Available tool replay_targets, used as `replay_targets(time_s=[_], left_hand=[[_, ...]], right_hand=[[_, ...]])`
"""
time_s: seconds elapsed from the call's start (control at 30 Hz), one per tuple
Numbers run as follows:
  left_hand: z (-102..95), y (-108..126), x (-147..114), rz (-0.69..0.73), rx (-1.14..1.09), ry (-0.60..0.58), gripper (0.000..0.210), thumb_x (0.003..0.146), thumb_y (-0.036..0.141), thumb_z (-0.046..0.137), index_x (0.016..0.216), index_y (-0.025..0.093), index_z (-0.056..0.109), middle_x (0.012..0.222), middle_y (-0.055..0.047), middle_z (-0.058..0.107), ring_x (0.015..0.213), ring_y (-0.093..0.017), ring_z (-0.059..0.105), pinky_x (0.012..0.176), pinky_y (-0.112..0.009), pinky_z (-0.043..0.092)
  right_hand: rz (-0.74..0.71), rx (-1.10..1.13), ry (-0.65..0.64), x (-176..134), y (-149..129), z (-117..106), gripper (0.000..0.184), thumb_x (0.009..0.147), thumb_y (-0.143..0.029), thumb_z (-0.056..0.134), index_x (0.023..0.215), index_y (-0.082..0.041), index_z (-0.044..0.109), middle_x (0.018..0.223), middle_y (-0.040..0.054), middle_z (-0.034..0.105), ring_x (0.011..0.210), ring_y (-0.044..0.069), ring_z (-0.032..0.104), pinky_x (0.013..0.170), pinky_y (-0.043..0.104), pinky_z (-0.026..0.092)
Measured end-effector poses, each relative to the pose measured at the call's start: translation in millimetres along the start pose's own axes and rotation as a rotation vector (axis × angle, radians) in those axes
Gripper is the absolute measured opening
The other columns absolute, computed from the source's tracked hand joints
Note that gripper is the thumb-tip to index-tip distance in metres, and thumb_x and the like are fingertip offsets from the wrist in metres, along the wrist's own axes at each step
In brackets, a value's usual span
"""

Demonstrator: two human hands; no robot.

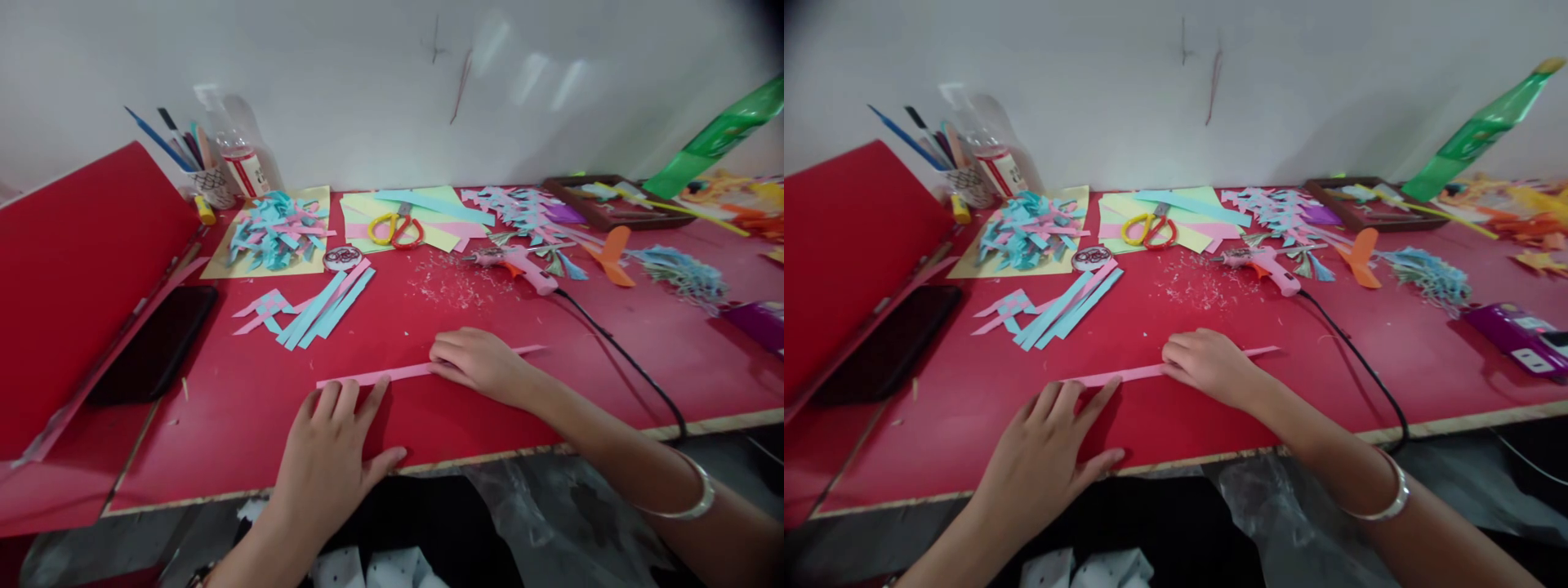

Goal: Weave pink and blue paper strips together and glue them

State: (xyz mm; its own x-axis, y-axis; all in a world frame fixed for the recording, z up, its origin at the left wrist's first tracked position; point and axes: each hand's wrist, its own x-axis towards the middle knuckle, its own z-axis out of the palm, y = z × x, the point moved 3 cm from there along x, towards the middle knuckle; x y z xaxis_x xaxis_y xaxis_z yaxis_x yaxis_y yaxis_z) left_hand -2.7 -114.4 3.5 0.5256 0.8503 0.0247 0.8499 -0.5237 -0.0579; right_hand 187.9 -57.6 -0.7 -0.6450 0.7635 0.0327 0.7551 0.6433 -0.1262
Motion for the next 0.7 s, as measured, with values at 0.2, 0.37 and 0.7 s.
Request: replay_targets(time_s=[0.2,0.37,0.7], left_hand=[[3.3,9.8,-1.3,0.015,-0.005,0.096,0.060,0.075,0.056,0.038,0.121,0.019,0.043,0.111,-0.010,0.047,0.104,-0.026,0.039,0.091,-0.042,0.032],[3.0,20.9,4.0,-0.026,-0.043,0.083,0.072,0.067,0.064,0.041,0.121,0.016,0.044,0.105,-0.011,0.049,0.097,-0.028,0.040,0.088,-0.045,0.032],[4.9,26.8,11.4,-0.105,-0.093,-0.001,0.077,0.064,0.068,0.039,0.128,0.027,0.032,0.102,-0.007,0.047,0.097,-0.028,0.036,0.088,-0.048,0.029]], right_hand=[[0.004,0.035,0.017,-8.1,7.6,-1.9,0.028,0.086,-0.034,0.036,0.072,-0.017,0.052,0.070,0.0016,0.053,0.065,0.012,0.046,0.061,0.024,0.028],[0.025,0.066,0.018,-12.3,12.1,-1.4,0.027,0.086,-0.034,0.036,0.073,-0.017,0.052,0.070,0.0019,0.052,0.066,0.012,0.046,0.062,0.024,0.029],[0.064,0.199,0.076,-41.1,40.8,-2.9,0.022,0.084,-0.033,0.041,0.072,-0.017,0.051,0.069,0.0017,0.052,0.065,0.011,0.045,0.062,0.024,0.031]])
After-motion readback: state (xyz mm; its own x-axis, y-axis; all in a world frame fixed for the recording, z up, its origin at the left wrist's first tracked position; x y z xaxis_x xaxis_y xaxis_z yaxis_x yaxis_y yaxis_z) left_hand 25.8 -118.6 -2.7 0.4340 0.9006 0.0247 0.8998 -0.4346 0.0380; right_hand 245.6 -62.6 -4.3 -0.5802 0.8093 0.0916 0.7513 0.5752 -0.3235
